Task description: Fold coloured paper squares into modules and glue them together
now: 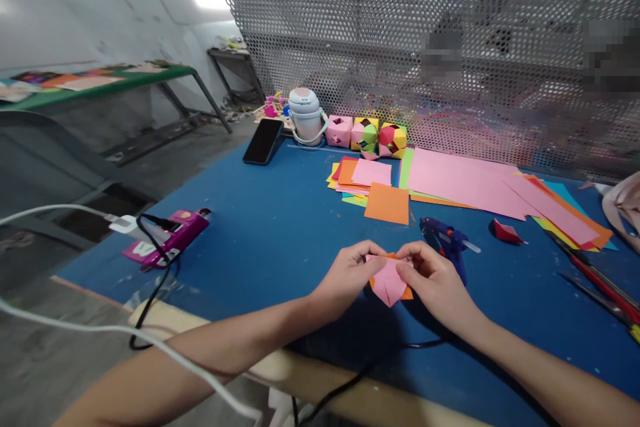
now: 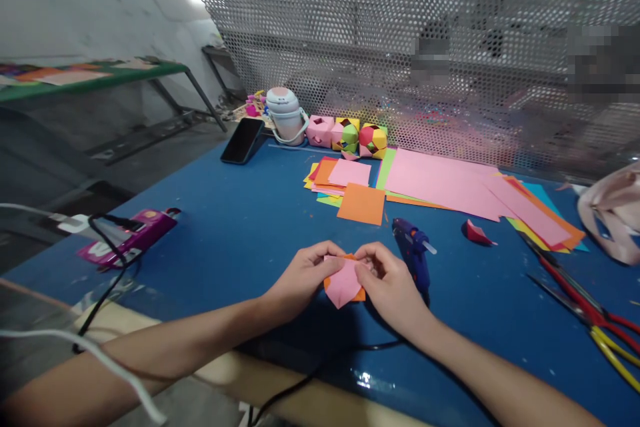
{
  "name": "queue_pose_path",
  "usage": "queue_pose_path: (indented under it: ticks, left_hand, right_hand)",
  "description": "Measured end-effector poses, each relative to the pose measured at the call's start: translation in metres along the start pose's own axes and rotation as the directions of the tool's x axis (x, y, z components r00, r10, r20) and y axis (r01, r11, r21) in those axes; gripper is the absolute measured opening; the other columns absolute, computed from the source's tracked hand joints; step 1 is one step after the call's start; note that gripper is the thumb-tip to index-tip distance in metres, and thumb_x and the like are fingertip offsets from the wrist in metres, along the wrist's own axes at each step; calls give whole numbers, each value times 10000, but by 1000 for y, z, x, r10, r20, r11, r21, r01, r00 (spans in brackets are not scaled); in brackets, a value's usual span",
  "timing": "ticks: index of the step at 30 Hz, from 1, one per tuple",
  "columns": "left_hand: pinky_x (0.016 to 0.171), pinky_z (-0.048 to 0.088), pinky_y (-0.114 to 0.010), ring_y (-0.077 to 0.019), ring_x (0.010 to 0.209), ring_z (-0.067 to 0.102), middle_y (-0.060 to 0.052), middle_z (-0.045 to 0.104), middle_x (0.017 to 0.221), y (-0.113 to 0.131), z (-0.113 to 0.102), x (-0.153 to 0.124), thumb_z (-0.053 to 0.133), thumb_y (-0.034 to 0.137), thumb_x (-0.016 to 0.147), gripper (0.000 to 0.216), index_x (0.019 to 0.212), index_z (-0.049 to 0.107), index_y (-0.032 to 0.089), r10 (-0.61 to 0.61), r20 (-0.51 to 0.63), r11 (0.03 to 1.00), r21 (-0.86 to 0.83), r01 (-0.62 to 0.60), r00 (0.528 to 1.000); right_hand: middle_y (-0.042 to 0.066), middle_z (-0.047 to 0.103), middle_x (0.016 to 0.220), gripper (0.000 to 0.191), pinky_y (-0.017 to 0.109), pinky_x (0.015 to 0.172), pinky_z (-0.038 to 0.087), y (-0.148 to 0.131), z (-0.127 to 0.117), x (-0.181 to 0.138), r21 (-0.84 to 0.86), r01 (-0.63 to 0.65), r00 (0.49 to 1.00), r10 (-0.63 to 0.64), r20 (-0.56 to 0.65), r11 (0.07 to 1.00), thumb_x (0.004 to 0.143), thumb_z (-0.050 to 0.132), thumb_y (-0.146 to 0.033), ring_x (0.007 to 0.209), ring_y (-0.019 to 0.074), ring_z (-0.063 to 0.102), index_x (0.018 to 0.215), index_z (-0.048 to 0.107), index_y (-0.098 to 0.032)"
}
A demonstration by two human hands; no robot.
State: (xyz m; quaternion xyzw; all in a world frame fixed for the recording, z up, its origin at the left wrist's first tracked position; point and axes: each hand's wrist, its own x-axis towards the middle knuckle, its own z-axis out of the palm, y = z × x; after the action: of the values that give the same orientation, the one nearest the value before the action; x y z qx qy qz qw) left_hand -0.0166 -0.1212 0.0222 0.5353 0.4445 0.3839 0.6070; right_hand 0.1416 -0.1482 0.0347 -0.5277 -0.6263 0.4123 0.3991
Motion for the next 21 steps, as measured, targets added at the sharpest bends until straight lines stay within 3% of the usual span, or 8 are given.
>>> queue_pose_path:
  ticks: [5,9,15,21]
  left_hand:
    - [579,382,-204,-114,619,508,5,599,649,1,-3,0,524,217,709,135,685,638,149,21,19,997,68,-23,1000]
    - [604,400,-205,-124,655,542,-6,632,698,1,-4,-1,515,203,727,145,711,651,154,62,48,983,169,-70,997]
    - [640,403,-199,-121,687,556,-3,649,728,4,-2,-4,502,184,759,163,735,662,171,136,89,943,295,-156,987]
    - [607,384,-192,-109,644,522,2,614,683,2,-3,-5,492,156,759,155,696,634,155,185,102,914,347,-210,977]
  right_hand:
    - [-14,515,700,109,229,582,384,-2,-2,-1,-89,101,994,-97,55,991,808,473,-184,642,119,477,740,558,-193]
    - [-6,511,709,104,244,595,383,-4,-3,0,-53,111,992,-108,59,992,784,474,-160,645,125,473,716,546,-190]
    - [-16,495,669,211,243,599,365,-1,-3,5,197,-81,996,75,41,977,829,485,-300,633,117,451,655,491,-181]
    - [-39,459,635,188,225,549,341,4,0,7,124,-168,981,153,123,978,800,541,-342,590,101,429,720,531,-172]
